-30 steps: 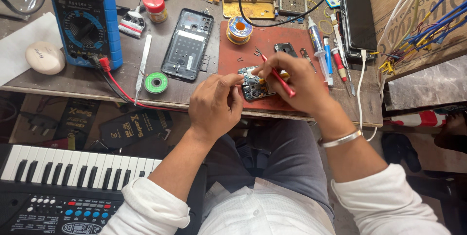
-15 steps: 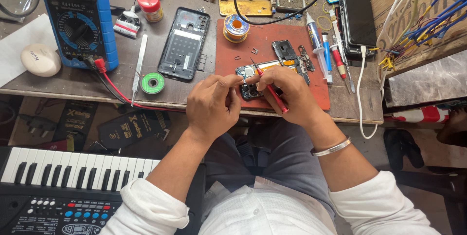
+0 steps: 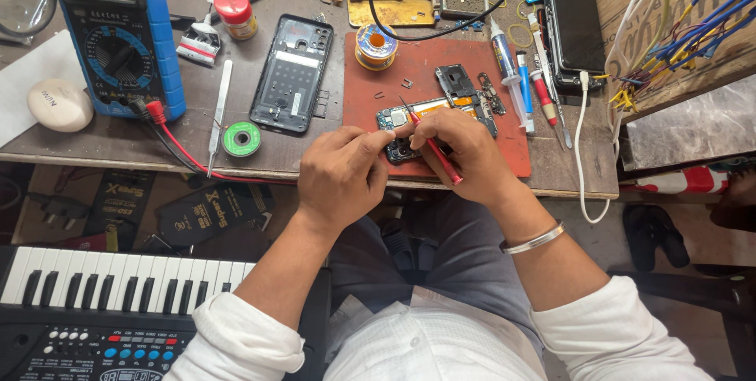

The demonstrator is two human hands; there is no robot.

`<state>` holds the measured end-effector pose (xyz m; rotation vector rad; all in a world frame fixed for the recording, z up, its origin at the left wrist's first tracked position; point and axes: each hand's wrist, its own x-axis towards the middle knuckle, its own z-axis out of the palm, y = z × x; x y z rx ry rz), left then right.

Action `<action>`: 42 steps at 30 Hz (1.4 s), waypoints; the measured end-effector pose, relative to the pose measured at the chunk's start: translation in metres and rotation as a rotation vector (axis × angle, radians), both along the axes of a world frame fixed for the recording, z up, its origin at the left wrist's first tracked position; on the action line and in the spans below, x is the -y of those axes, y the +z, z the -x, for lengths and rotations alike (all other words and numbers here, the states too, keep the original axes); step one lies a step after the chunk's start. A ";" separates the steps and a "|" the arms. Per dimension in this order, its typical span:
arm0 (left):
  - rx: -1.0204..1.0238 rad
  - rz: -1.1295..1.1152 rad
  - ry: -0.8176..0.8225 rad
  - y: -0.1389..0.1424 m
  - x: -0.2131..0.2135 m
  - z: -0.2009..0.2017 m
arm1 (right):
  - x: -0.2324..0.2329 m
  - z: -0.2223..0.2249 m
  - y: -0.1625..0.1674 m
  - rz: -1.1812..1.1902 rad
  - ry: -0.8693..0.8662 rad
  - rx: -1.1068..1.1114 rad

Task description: The person repairs a disassembled smartphone at a workbench. They use a red screwdriver to unscrew and pry components from the phone motherboard, manipulate small parts with their fingers, and reposition the board on the mat while other phone parts and a multimeter sit on the bench.

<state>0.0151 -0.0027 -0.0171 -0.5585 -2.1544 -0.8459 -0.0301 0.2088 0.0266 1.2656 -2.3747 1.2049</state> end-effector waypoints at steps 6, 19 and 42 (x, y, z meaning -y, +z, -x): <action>0.030 0.018 0.025 0.005 -0.004 -0.002 | 0.000 0.000 0.000 -0.003 -0.019 0.004; 0.147 0.289 0.169 0.027 -0.026 -0.019 | -0.001 -0.001 -0.003 0.003 -0.026 -0.012; 0.109 0.000 -0.018 0.004 0.004 -0.002 | 0.004 -0.003 0.007 -0.114 -0.047 -0.048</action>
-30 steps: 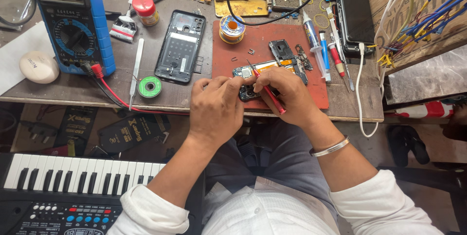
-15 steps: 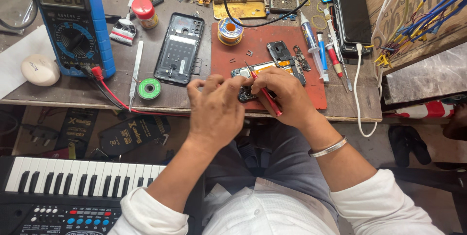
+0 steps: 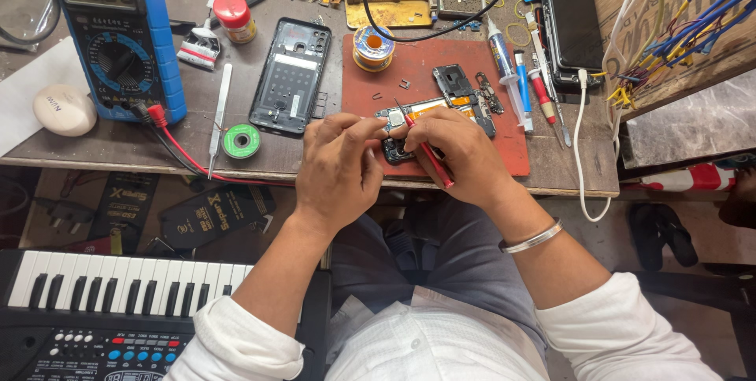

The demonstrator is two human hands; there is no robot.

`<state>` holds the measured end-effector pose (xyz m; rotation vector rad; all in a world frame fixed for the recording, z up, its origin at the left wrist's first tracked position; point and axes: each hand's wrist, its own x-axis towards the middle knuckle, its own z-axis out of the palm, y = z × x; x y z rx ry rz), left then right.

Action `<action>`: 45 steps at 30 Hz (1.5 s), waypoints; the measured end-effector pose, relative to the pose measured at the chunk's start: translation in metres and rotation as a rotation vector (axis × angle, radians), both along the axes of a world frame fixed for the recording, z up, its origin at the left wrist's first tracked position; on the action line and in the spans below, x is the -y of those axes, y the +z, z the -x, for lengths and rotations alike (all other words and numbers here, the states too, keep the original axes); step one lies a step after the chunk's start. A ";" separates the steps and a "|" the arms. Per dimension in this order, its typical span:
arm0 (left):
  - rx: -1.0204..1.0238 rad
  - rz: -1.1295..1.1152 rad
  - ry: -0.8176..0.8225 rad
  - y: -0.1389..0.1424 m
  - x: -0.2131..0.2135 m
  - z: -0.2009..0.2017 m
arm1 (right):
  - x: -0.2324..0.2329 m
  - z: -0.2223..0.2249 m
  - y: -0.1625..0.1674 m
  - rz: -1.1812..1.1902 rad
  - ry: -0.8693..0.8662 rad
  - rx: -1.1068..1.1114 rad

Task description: The person repairs a disassembled smartphone at a workbench. They use a red screwdriver to unscrew and pry components from the phone motherboard, manipulate small parts with their fingers, and reposition the board on the mat while other phone parts and a multimeter sit on the bench.

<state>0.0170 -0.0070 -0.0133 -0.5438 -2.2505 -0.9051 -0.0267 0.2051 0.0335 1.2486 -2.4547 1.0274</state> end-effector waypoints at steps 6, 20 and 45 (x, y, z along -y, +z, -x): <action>0.013 -0.068 -0.017 -0.002 0.001 0.001 | -0.001 0.001 -0.002 0.004 0.012 0.006; 0.058 -0.129 0.013 0.003 -0.002 0.002 | -0.001 0.001 -0.005 0.053 0.012 0.037; 0.036 -0.157 0.014 0.004 -0.002 0.000 | 0.001 -0.001 -0.005 0.096 0.019 0.054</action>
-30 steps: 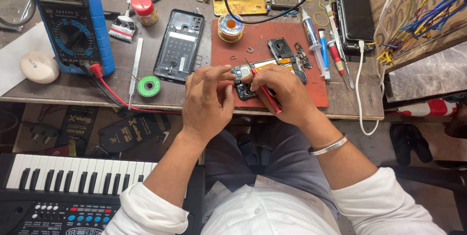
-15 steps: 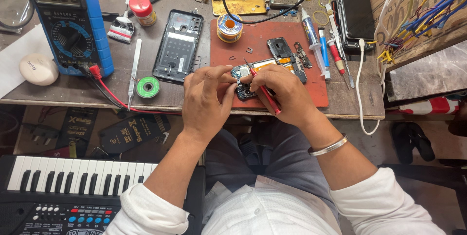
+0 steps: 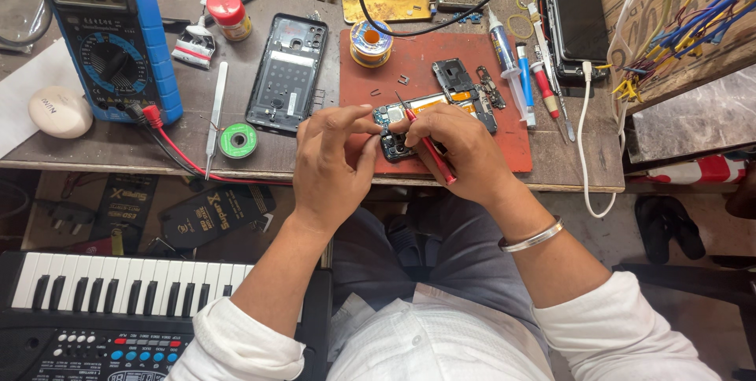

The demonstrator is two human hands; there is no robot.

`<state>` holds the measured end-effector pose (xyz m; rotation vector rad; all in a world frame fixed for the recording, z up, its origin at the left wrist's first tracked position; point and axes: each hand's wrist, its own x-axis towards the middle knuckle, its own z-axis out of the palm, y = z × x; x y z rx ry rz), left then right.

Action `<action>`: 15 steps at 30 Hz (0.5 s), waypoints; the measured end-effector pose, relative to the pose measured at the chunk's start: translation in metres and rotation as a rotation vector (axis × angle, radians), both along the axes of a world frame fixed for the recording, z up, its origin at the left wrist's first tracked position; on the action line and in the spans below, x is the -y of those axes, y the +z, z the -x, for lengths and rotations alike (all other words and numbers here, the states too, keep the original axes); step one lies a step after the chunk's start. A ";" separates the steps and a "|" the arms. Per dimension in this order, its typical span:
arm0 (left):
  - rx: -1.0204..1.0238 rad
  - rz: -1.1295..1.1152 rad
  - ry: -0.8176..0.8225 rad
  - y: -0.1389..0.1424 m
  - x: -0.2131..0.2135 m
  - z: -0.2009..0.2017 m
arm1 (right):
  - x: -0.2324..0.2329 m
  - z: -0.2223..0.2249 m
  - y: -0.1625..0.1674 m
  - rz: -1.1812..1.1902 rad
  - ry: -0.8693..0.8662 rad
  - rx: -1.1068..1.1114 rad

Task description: The person repairs a disassembled smartphone at a workbench. They use a red screwdriver to unscrew and pry components from the phone motherboard, manipulate small parts with their fingers, and reposition the board on the mat while other phone parts and a multimeter sit on the bench.

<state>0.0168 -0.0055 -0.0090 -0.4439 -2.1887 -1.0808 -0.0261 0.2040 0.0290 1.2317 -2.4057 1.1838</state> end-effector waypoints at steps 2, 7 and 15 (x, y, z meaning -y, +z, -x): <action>-0.008 0.004 0.014 0.000 0.000 0.000 | 0.000 0.000 0.000 -0.001 0.000 -0.008; -0.012 0.024 -0.010 -0.001 0.000 0.000 | -0.001 0.000 0.000 -0.008 -0.007 -0.010; -0.011 0.104 -0.033 0.000 0.002 0.000 | -0.001 0.000 0.000 -0.001 0.004 0.002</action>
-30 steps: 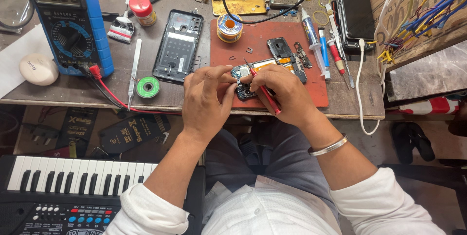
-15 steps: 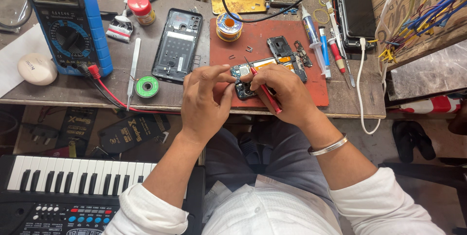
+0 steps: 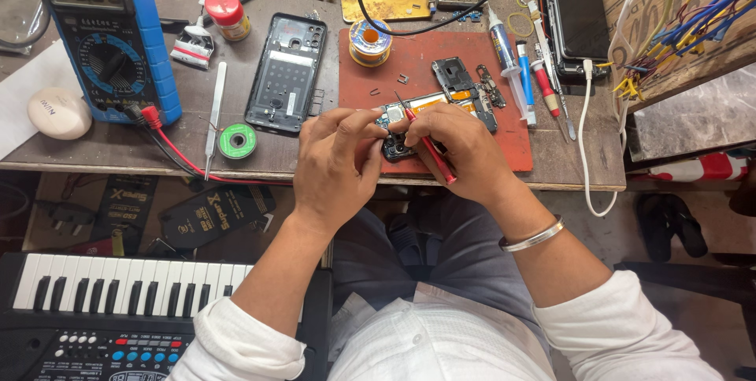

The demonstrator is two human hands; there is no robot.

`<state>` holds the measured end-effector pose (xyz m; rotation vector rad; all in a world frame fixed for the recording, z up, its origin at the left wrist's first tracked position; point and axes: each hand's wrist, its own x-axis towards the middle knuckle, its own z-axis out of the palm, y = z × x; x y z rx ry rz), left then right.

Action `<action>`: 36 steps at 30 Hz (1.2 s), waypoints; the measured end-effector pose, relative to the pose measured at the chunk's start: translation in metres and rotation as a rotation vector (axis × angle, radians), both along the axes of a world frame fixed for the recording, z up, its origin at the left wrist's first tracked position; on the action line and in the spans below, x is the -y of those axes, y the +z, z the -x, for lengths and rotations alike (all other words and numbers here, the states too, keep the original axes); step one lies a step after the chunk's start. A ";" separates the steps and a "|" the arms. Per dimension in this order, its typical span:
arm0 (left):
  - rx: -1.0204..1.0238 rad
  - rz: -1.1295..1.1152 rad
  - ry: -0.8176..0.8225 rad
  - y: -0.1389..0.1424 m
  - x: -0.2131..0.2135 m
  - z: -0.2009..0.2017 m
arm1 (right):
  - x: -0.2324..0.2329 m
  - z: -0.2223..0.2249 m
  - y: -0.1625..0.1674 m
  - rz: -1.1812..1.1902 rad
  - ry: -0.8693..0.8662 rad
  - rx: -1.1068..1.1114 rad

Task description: The person repairs a disassembled smartphone at a workbench. They use a red screwdriver to unscrew and pry components from the phone motherboard, manipulate small parts with their fingers, and reposition the board on the mat while other phone parts and a multimeter sit on the bench.

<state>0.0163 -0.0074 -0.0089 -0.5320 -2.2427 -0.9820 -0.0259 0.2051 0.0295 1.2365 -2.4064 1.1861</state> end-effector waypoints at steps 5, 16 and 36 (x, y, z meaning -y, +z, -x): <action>0.003 0.012 0.017 0.001 0.000 -0.001 | 0.000 -0.001 -0.001 -0.006 -0.005 0.004; -0.036 0.108 0.042 0.004 -0.003 0.000 | -0.002 0.001 -0.002 -0.028 -0.010 -0.013; 0.062 -0.029 -0.064 0.009 0.004 0.000 | 0.000 0.000 -0.001 -0.078 -0.037 -0.035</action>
